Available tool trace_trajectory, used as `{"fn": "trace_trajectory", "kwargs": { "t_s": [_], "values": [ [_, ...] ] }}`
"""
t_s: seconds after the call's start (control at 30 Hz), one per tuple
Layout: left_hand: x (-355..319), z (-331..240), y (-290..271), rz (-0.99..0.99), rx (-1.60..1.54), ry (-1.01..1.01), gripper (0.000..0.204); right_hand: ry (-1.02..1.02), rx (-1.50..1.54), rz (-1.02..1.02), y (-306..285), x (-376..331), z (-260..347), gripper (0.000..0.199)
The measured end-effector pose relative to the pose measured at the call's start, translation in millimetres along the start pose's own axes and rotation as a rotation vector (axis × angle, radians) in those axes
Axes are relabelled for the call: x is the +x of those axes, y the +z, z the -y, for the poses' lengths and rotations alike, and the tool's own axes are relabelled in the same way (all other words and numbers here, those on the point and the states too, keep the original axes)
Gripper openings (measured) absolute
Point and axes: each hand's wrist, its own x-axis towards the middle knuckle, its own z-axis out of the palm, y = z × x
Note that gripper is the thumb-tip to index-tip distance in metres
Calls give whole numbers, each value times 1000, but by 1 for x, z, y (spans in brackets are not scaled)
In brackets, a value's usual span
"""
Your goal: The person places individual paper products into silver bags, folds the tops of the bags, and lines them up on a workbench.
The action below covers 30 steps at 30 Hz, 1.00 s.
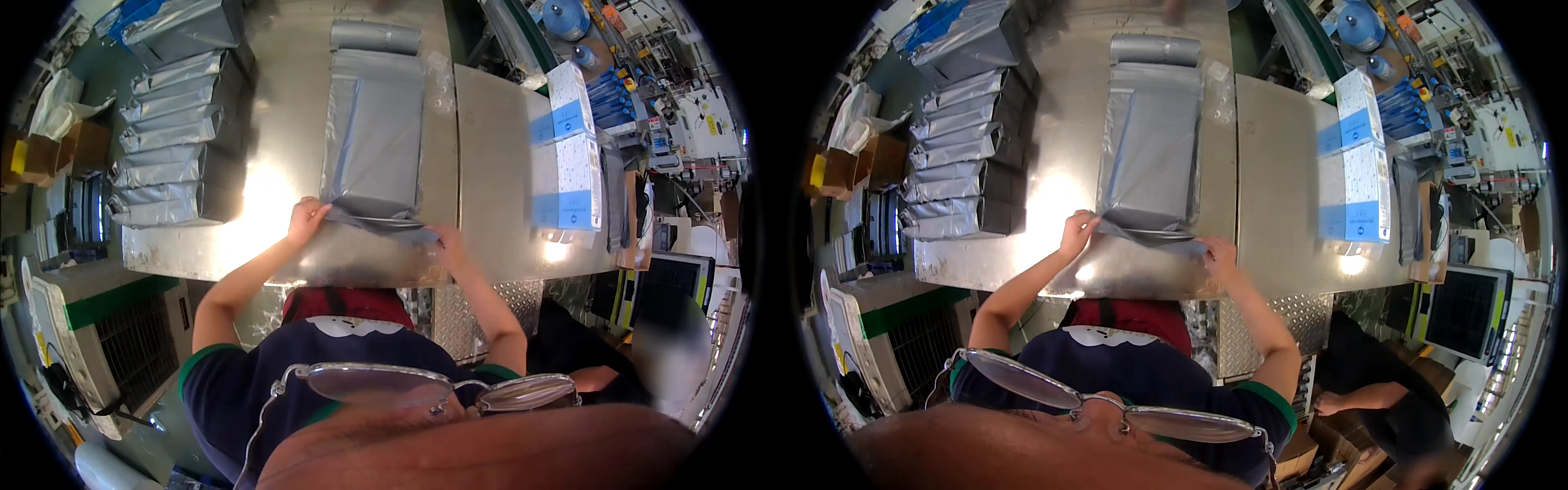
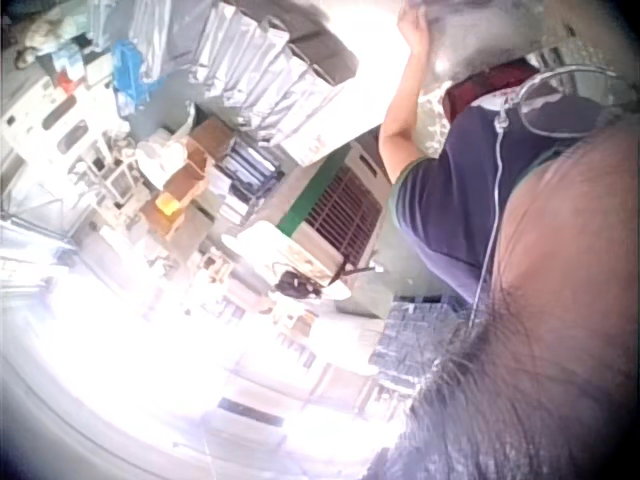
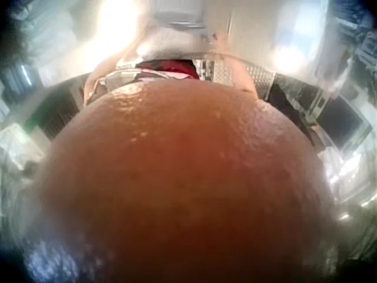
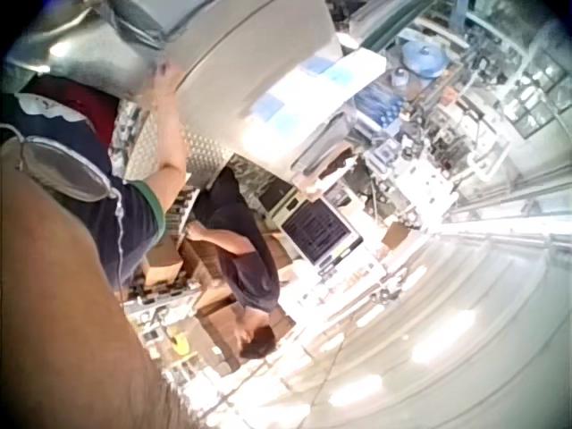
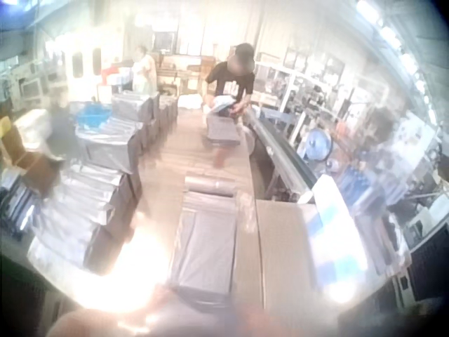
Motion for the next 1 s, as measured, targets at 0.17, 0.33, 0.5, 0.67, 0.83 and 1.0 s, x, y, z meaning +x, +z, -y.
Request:
{"fn": "trace_trajectory", "kwargs": {
  "t_s": [0.17, 0.33, 0.5, 0.67, 0.83, 1.0],
  "values": [
    [33, 28, 50, -223, 20, -383, 21, 460, 268, -216, 49, 54, 7, 19],
    [45, 34, 61, -191, -315, -370, 43, 457, 120, 186, 22, 77, 30, 64],
    [83, -18, -5, 481, -889, -952, 70, 13, 215, 97, 13, 66, 7, 67],
    [96, -64, -55, 441, 105, -327, 86, 263, -533, -647, -183, 74, -187, 63],
    [91, -98, -26, 368, 510, -143, 98, 1204, -409, -222, -263, 20, -369, 80],
    [114, -123, 34, 459, 818, -164, 107, 1156, -325, -226, -243, -3, -374, 92]
  ]
}}
